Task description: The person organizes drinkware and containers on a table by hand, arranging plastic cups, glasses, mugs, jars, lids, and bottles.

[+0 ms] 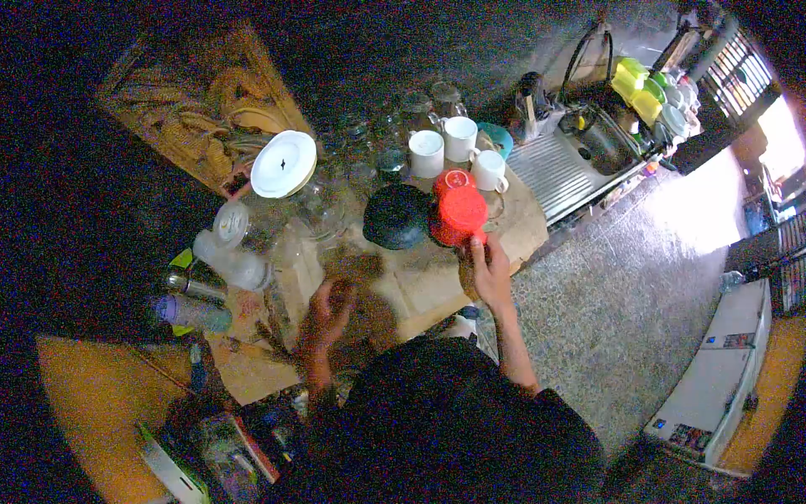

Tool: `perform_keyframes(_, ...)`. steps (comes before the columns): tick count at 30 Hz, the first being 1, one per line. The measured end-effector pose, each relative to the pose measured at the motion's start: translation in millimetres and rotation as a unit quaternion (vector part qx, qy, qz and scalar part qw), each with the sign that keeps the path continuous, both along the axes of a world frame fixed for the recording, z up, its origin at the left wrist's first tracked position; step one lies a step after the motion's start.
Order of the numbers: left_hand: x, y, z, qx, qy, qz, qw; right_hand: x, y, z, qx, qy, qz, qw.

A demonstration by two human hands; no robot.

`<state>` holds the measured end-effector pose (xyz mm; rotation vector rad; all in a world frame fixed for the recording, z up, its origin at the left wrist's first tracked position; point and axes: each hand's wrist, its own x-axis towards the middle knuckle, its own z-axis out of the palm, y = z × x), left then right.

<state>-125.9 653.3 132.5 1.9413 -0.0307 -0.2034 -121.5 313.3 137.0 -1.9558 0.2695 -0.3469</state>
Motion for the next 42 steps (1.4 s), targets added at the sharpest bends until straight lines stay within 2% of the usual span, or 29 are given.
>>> perform_keyframes(2, 15.4, -19.7, -23.3, 0.153, -0.225, -0.038, 0.961, 1.8, -12.1, -10.7, -0.01, 0.044, 0.015, 0.999)
perform_keyframes(6, 65.0, -78.5, -21.4, 0.19, -0.351, -0.066, 0.915, -3.0, -13.8, -14.0, 0.038, 0.023, 0.003, 0.999)
perform_keyframes(7, 74.5, -91.4, -16.9, 0.192, -0.352, -0.06, 0.914, -4.5, -11.4, -11.1, 0.038, 0.02, 0.009, 0.999)
perform_keyframes(9, 88.7, -115.5, -8.7, 0.32, -0.308, -0.031, 0.896, -9.5, -8.3, -2.8, 0.074, -0.012, 0.016, 0.997)
perform_keyframes(11, 98.8, -135.8, -15.2, 0.345, -0.28, -0.005, 0.896, -14.3, -13.5, -14.5, 0.072, -0.025, 0.019, 0.997)
perform_keyframes(12, 102.7, -141.6, -17.3, 0.367, -0.252, 0.014, 0.895, -19.3, -13.8, -9.3, 0.044, 0.008, 0.017, 0.999)
perform_keyframes(14, 108.1, -147.3, -14.3, 0.347, -0.241, 0.033, 0.906, -25.6, -12.4, 8.0, 0.016, 0.038, 0.01, 0.999)
perform_keyframes(16, 111.4, -150.9, -5.9, 0.328, -0.229, 0.045, 0.915, -31.7, -2.6, 25.0, 0.075, 0.052, 0.006, 0.996)
perform_keyframes(18, 109.0, -146.2, 1.6, 0.337, -0.139, 0.014, 0.931, -31.4, -4.5, 16.5, 0.065, 0.046, 0.007, 0.997)
perform_keyframes(19, 103.0, -138.9, 5.6, 0.336, -0.139, 0.009, 0.932, -29.6, -6.5, 10.5, 0.051, 0.036, 0.015, 0.998)
perform_keyframes(22, 71.1, -112.6, 1.6, 0.309, -0.194, -0.007, 0.931, -23.4, -5.7, 0.0, 0.028, 0.026, 0.015, 0.999)
perform_keyframes(24, 50.8, -98.2, -10.7, 0.319, -0.303, 0.045, 0.897, -16.1, 3.7, 0.5, 0.053, 0.041, 0.033, 0.997)
perform_keyframes(27, 39.4, -88.8, -15.6, 0.347, -0.275, 0.064, 0.894, 0.1, 18.9, 14.6, 0.016, 0.021, 0.063, 0.998)
perform_keyframes(30, 37.0, -85.5, -36.8, 0.305, -0.291, 0.08, 0.903, 33.9, 25.4, -18.7, -0.007, -0.028, 0.071, 0.997)
perform_keyframes(33, 23.0, -86.6, -17.3, 0.313, -0.267, 0.098, 0.906, 60.6, 45.3, -3.0, -0.005, -0.054, 0.053, 0.997)
perform_keyframes(37, 17.5, -77.8, -27.0, 0.301, -0.258, 0.098, 0.913, 89.1, 48.0, -27.0, -0.063, -0.02, 0.059, 0.996)
perform_keyframes(39, 15.5, -69.8, -30.1, 0.258, -0.3, 0.1, 0.913, 90.8, 52.3, -29.5, -0.098, -0.028, 0.076, 0.992)
perform_keyframes(40, 12.8, -69.7, -17.7, 0.258, -0.299, 0.102, 0.913, 91.2, 52.4, -31.7, -0.099, -0.028, 0.078, 0.992)
perform_keyframes(42, 1.4, -66.4, 5.8, 0.309, -0.142, 0.108, 0.934, 89.0, 54.6, -38.1, -0.04, -0.005, 0.072, 0.997)
